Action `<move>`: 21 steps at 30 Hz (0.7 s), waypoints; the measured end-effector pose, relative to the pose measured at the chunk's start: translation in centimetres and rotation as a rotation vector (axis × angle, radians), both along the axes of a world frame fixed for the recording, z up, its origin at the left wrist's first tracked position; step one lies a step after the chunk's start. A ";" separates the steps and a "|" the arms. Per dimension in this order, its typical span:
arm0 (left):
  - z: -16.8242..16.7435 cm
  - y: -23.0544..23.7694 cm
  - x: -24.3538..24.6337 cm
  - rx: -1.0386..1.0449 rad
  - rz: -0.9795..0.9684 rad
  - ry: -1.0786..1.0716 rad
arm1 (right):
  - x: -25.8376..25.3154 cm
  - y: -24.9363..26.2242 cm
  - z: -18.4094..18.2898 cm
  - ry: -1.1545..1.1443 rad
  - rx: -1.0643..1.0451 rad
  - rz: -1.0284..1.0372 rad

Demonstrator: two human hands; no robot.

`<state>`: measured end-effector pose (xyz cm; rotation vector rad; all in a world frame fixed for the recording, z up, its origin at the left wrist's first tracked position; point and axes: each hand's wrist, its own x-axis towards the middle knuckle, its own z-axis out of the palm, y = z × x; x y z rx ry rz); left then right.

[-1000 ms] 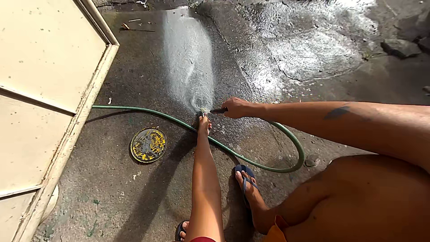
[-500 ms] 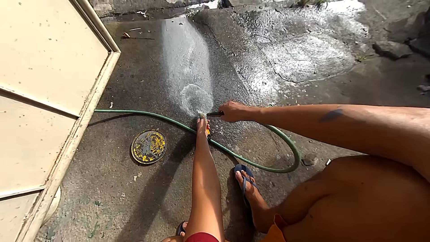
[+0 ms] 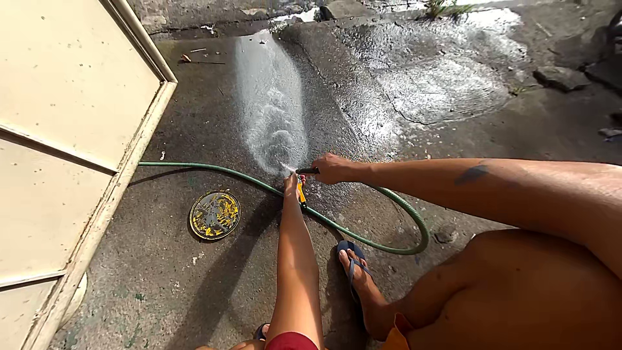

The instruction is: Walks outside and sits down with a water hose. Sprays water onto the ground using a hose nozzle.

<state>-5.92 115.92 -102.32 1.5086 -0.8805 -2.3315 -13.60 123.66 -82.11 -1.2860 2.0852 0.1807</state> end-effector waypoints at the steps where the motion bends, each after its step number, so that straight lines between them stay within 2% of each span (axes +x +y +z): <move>1: 0.1 0.0 0.0 -0.011 -0.020 -0.035 | 0.0 0.0 -0.1 -0.001 0.000 -0.002; 9: 0.4 -0.2 -0.5 -0.086 -0.083 -0.101 | -0.2 0.4 -0.3 -0.001 0.018 -0.008; 16: -0.2 -0.1 -1.0 -0.207 -0.045 0.024 | -0.3 0.4 -0.7 0.005 0.027 -0.025; 21: -0.4 0.0 -0.5 -0.216 -0.045 -0.023 | -0.3 0.3 -0.7 0.010 0.041 -0.016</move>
